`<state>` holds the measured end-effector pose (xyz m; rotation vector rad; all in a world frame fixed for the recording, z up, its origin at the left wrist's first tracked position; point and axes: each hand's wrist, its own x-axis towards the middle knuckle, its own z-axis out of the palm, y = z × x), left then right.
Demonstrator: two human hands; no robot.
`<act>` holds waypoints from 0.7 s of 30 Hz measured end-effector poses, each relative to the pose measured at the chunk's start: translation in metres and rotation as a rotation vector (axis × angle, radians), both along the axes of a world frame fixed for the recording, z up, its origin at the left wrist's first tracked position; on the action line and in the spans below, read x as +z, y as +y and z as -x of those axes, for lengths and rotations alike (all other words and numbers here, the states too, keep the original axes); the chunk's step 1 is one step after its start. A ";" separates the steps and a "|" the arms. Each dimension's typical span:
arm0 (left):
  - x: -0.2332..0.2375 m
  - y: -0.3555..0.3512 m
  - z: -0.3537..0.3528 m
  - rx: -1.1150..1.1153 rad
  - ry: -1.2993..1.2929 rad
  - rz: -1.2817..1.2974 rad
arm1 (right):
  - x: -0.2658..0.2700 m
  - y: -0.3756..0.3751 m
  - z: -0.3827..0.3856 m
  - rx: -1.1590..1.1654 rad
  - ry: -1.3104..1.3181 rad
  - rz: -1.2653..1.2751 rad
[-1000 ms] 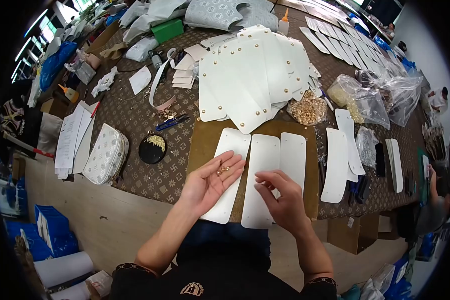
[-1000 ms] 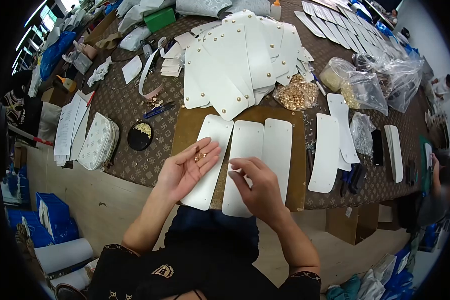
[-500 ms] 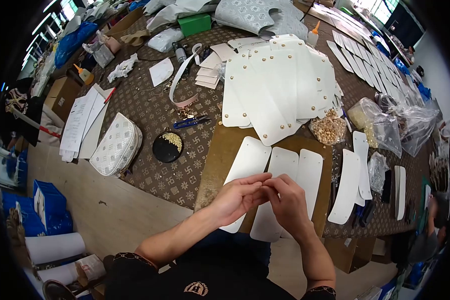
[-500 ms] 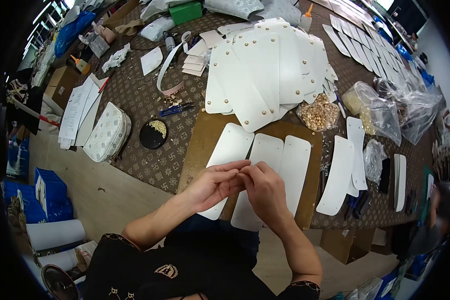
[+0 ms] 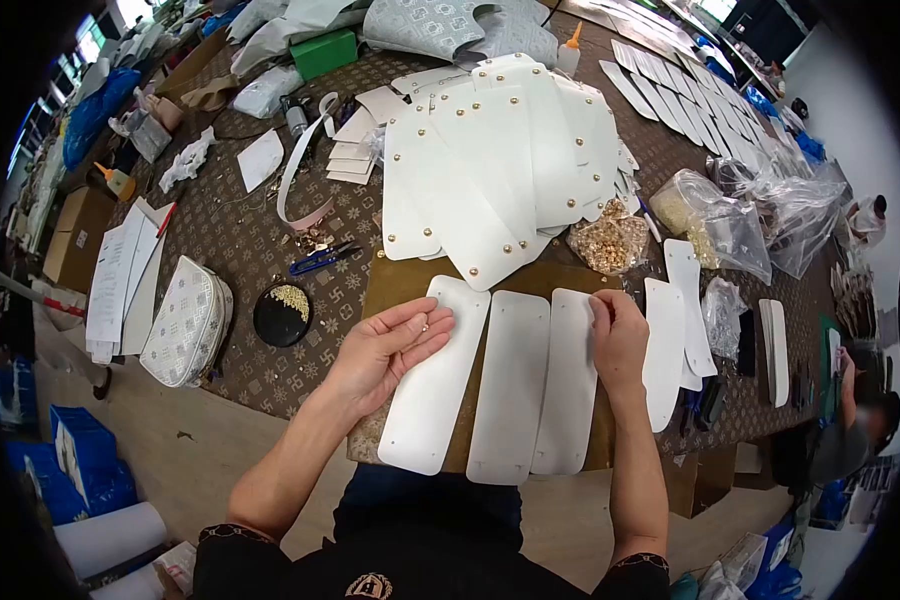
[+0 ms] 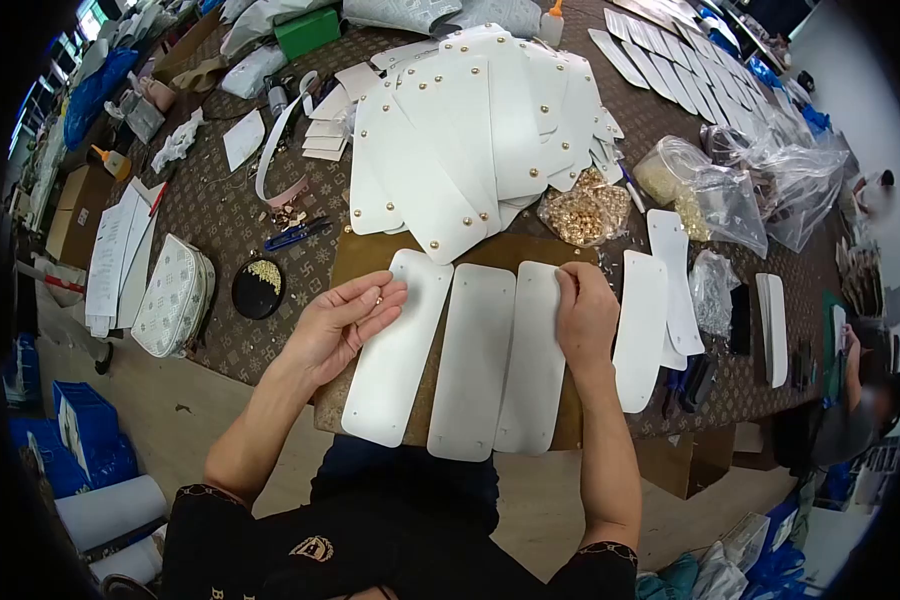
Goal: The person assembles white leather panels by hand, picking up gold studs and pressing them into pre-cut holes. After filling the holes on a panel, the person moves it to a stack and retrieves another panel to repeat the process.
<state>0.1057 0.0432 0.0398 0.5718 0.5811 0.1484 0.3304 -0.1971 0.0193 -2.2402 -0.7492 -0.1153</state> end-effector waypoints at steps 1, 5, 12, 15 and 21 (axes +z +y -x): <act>-0.001 0.004 0.001 0.028 0.030 -0.016 | -0.004 0.002 -0.004 0.004 -0.050 0.008; -0.005 0.011 0.003 0.011 0.042 -0.101 | -0.018 0.000 -0.005 -0.011 -0.079 0.050; -0.011 0.026 0.004 -0.030 0.000 -0.262 | -0.026 -0.012 -0.012 0.041 -0.108 0.105; -0.015 0.031 0.001 -0.043 0.000 -0.445 | -0.026 -0.010 -0.010 0.063 -0.143 0.096; -0.009 0.036 -0.002 -0.034 0.027 -0.494 | -0.071 -0.027 -0.045 0.107 -0.171 0.102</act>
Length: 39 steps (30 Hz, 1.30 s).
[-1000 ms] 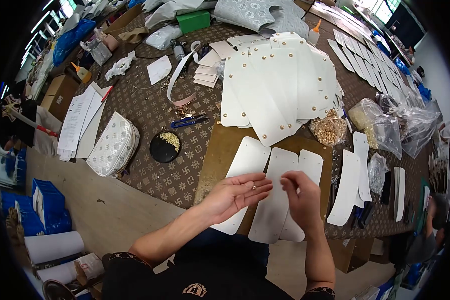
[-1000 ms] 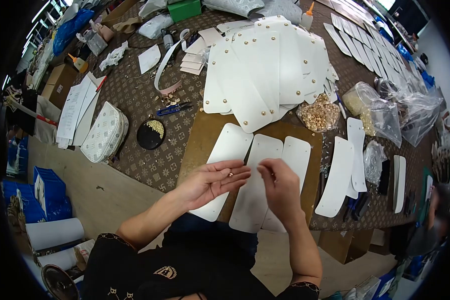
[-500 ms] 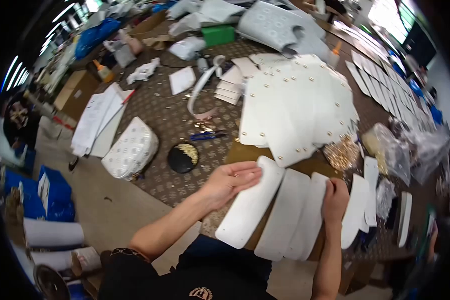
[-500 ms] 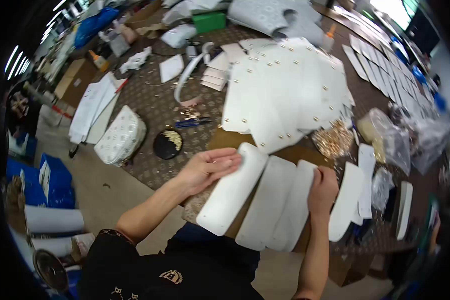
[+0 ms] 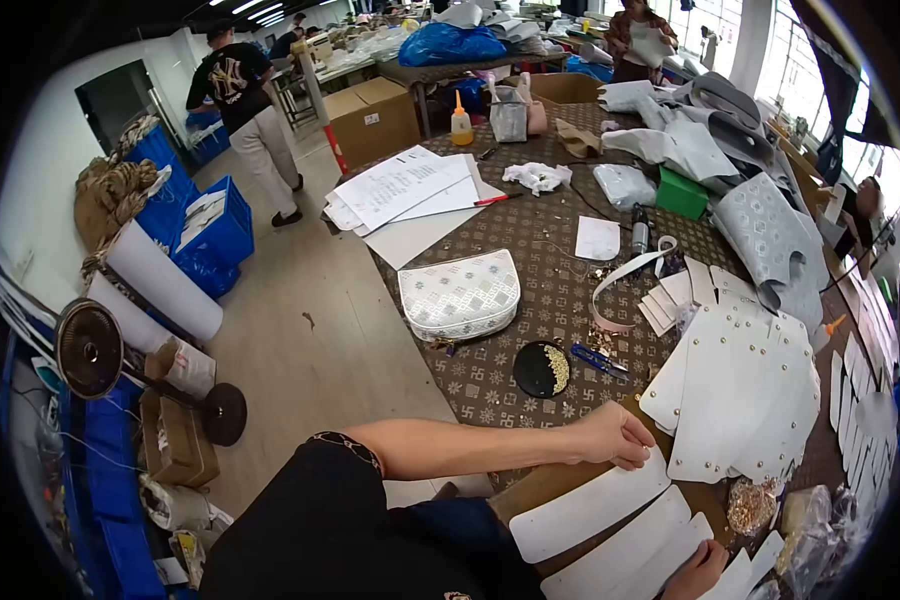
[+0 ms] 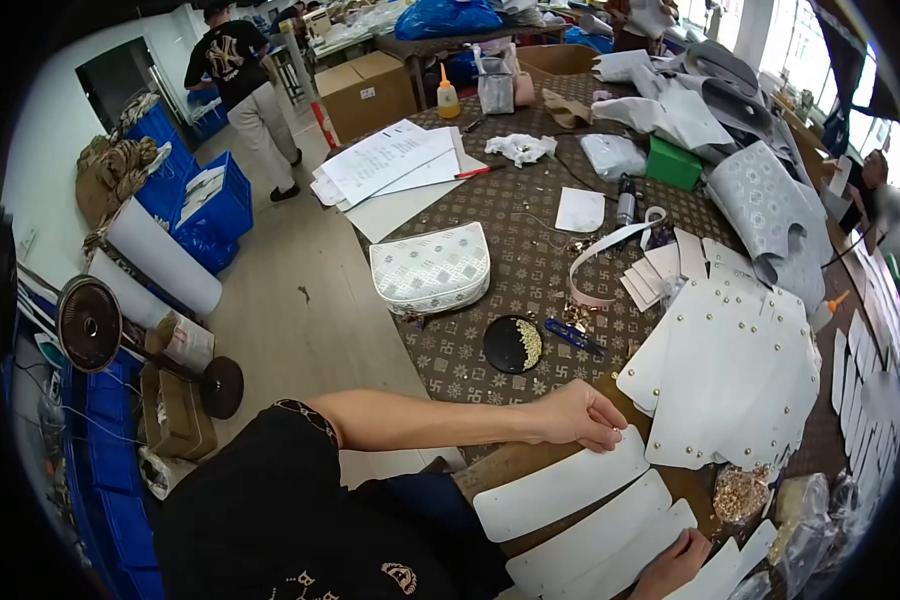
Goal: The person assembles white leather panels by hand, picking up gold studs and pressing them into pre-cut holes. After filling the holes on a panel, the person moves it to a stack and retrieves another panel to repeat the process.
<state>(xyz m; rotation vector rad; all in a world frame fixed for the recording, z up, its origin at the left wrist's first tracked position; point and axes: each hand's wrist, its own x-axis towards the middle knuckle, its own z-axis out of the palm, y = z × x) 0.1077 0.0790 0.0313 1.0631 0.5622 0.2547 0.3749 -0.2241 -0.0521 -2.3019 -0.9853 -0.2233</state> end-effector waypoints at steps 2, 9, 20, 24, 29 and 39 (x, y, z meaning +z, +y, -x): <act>0.001 0.003 0.000 -0.025 0.033 -0.034 | -0.008 0.004 -0.012 0.026 0.024 -0.011; -0.020 0.010 -0.014 -0.060 0.026 -0.065 | -0.028 0.009 -0.052 0.086 0.109 -0.017; -0.023 0.021 -0.028 -0.113 0.085 -0.169 | -0.055 0.010 -0.086 0.131 0.278 0.026; -0.025 0.026 -0.030 -0.106 0.070 -0.197 | -0.021 -0.030 -0.055 0.034 0.338 0.069; -0.013 0.043 -0.033 -0.187 0.235 -0.399 | 0.053 0.000 -0.001 0.005 0.386 0.036; -0.028 0.037 -0.049 -0.285 0.306 -0.592 | 0.052 0.004 0.014 -0.077 0.481 -0.062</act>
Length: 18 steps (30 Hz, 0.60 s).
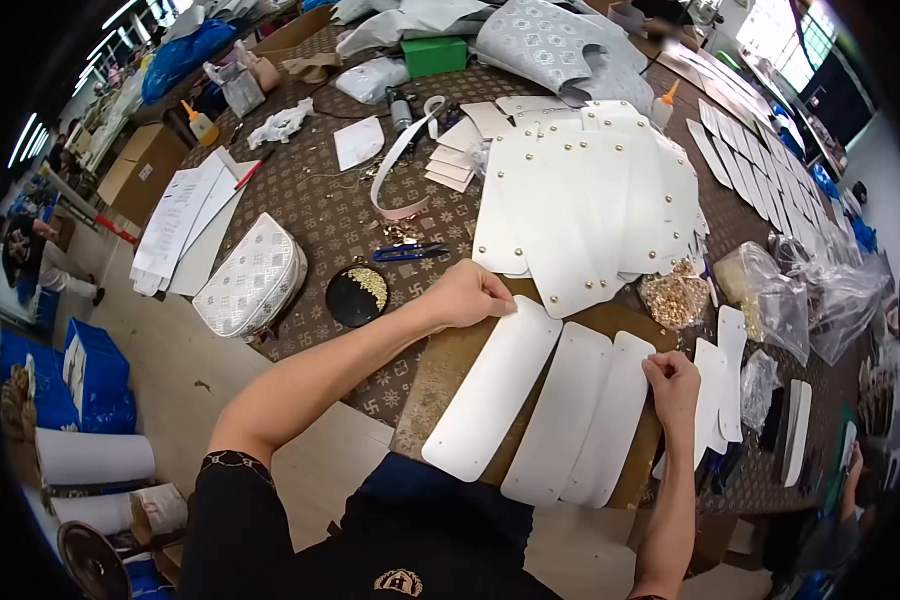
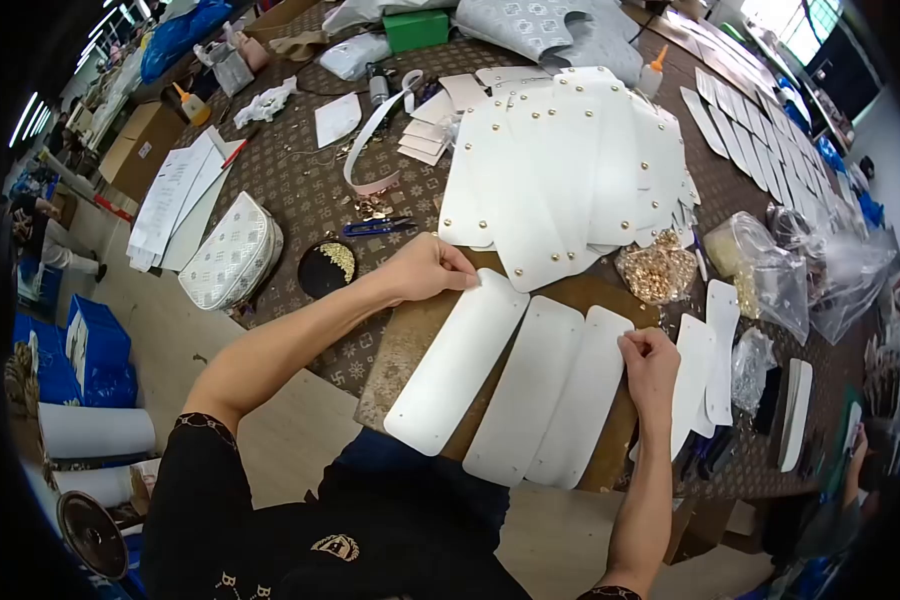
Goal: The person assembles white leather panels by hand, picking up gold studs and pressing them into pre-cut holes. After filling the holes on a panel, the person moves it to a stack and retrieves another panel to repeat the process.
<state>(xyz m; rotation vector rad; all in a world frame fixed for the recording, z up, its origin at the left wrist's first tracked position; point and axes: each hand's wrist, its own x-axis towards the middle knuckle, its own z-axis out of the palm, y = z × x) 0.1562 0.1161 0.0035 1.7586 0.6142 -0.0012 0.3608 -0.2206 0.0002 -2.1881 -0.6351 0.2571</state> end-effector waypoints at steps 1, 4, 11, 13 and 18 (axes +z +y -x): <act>0.001 -0.002 -0.004 -0.010 0.014 -0.024 | 0.002 0.001 0.002 -0.004 -0.007 -0.019; -0.004 -0.003 -0.013 -0.062 0.044 -0.109 | 0.004 0.000 0.006 0.010 -0.086 -0.050; -0.005 0.000 -0.021 -0.049 0.076 0.007 | -0.004 -0.003 0.004 0.053 -0.178 -0.049; 0.000 -0.002 -0.023 -0.048 0.077 0.029 | 0.006 -0.001 0.005 0.036 -0.129 -0.033; -0.003 -0.003 -0.026 0.009 0.134 0.030 | 0.002 0.002 -0.011 -0.013 -0.238 -0.036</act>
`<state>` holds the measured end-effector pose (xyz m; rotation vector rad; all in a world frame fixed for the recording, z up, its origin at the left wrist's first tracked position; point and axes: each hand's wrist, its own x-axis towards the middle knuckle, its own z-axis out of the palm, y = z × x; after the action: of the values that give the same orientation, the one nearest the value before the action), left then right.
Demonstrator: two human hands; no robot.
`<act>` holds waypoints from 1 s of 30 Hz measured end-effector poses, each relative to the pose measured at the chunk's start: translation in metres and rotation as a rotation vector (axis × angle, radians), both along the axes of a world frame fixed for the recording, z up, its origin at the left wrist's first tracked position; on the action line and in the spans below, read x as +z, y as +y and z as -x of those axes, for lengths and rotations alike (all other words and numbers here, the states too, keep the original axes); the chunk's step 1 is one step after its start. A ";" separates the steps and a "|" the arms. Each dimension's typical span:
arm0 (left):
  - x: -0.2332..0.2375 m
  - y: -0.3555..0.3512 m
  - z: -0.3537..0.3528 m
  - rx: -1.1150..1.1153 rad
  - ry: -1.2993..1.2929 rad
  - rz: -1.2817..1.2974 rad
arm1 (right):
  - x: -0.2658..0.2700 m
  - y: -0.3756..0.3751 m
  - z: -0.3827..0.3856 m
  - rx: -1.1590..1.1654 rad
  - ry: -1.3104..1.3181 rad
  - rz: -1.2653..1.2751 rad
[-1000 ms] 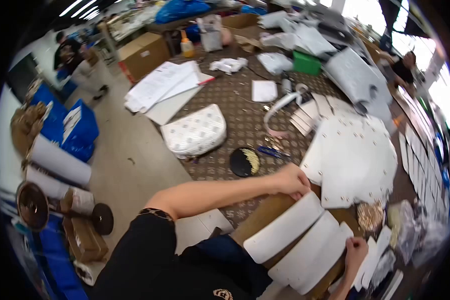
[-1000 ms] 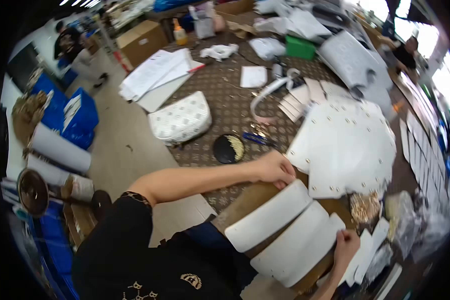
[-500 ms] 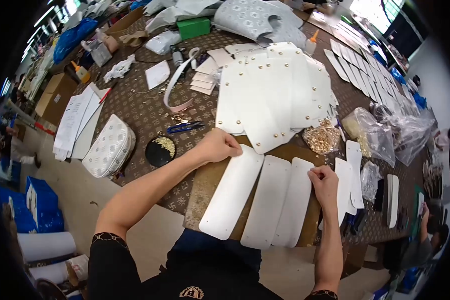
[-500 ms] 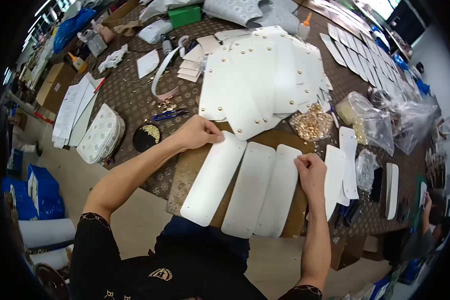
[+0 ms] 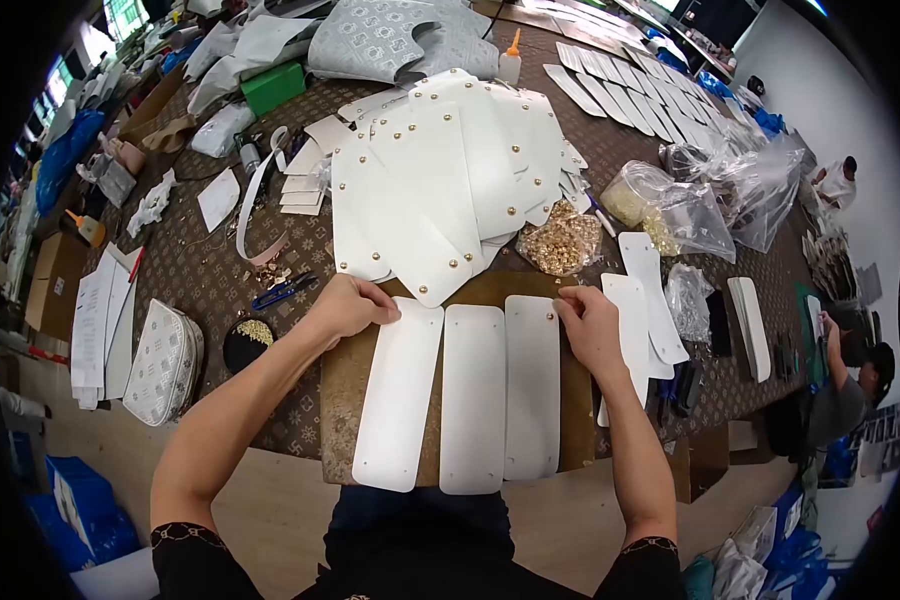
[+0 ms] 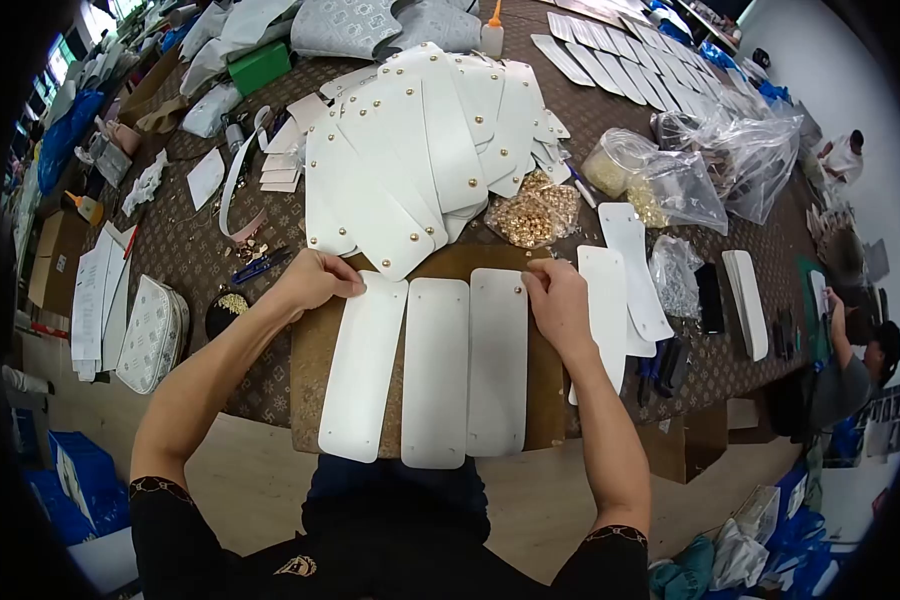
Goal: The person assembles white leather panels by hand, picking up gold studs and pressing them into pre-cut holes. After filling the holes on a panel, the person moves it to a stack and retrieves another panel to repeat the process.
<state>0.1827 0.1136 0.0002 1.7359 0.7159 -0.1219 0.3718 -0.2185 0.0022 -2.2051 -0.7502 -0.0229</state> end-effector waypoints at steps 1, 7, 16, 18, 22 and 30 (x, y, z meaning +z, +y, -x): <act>0.000 -0.001 -0.001 -0.002 -0.001 0.003 | -0.003 0.004 -0.007 -0.002 -0.001 0.003; 0.009 -0.006 0.001 0.004 0.058 -0.117 | -0.009 0.021 -0.026 -0.081 -0.151 0.140; -0.001 -0.007 0.011 -0.023 -0.121 -0.110 | -0.007 0.031 -0.043 0.035 -0.103 0.474; 0.000 -0.006 0.014 -0.019 -0.129 -0.089 | -0.006 0.032 -0.045 0.110 -0.080 0.544; 0.026 -0.018 0.022 0.111 -0.053 0.040 | 0.010 0.023 -0.040 0.107 0.031 0.443; 0.031 -0.001 0.050 0.261 -0.214 0.627 | 0.053 0.002 0.023 0.202 0.135 0.201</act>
<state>0.1327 0.1125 0.0314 1.0311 0.6509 0.0217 0.3489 -0.2162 0.0547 -2.2799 -0.9288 0.3125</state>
